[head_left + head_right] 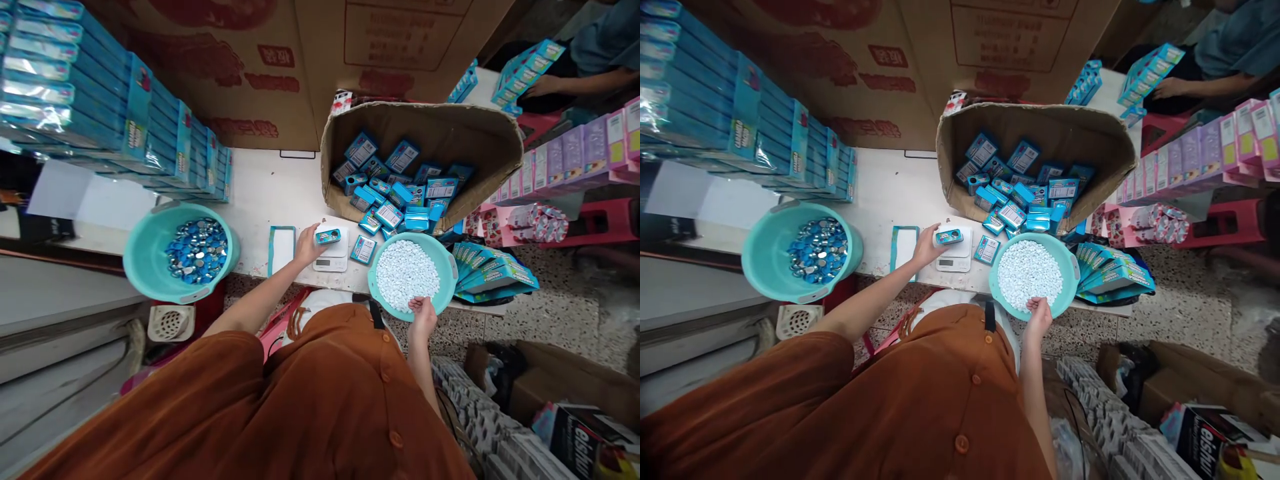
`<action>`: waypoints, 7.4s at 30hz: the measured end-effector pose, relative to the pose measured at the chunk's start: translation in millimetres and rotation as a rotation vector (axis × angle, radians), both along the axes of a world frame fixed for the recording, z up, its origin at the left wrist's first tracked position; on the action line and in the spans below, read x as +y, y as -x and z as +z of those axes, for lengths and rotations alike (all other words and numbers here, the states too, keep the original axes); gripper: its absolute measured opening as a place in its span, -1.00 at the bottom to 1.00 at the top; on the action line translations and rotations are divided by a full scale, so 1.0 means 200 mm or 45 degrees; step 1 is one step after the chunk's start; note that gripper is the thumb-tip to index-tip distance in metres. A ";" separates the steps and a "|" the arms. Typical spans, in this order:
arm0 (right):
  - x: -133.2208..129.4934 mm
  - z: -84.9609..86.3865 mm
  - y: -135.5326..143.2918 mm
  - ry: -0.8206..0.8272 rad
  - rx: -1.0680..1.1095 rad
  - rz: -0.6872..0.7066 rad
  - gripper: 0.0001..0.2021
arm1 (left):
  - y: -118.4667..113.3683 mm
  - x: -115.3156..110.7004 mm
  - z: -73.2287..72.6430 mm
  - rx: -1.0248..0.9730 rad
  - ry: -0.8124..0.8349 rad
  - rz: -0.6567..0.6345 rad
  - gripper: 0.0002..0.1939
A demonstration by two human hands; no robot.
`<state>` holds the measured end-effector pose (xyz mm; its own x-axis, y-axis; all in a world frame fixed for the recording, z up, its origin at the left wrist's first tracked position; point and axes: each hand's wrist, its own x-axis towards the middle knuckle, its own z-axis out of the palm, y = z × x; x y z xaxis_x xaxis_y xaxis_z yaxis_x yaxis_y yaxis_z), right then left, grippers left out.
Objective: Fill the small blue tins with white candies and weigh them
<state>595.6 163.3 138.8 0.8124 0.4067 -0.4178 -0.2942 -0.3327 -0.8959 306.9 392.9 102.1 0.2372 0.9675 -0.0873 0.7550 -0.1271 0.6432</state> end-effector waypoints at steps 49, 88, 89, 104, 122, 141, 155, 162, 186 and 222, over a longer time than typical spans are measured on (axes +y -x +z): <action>0.55 -0.35 0.75 0.839 -0.915 2.144 -0.40 | 0.13 -0.12 0.30 0.211 -0.209 -0.017 -0.69; 0.29 0.03 0.46 0.158 -0.827 1.459 -0.59 | 0.08 -0.12 0.24 0.119 -0.164 -0.020 -0.67; 0.26 0.03 0.42 0.149 -0.846 1.396 -0.60 | 0.08 -0.11 0.24 0.106 -0.166 -0.009 -0.67; -0.18 -0.17 0.14 0.328 -1.067 0.940 -0.62 | 0.11 -0.13 0.23 0.123 -0.173 0.018 -0.66; -0.27 -0.15 0.17 0.347 -0.964 0.794 -0.61 | 0.00 -0.03 0.07 0.082 -0.084 -0.158 -0.57; -0.20 -0.18 -0.06 0.141 -0.948 0.700 -0.67 | 0.18 -0.30 -0.09 0.173 -0.149 0.247 -0.11; -0.14 -0.31 -0.36 0.202 -0.948 1.152 -0.58 | 0.17 -0.71 -0.03 0.371 0.100 0.410 -0.38; -0.14 -0.32 -0.45 0.193 -0.957 1.182 -0.57 | 0.08 -0.73 -0.06 0.377 0.204 0.427 -0.48; 0.26 -0.49 -0.08 0.503 -0.817 0.843 -0.51 | 0.22 -0.58 0.05 0.363 0.291 0.155 -0.59; 1.12 -0.06 0.61 -0.488 1.068 0.035 -0.58 | 0.38 -0.08 -0.28 0.268 0.312 -0.090 -0.44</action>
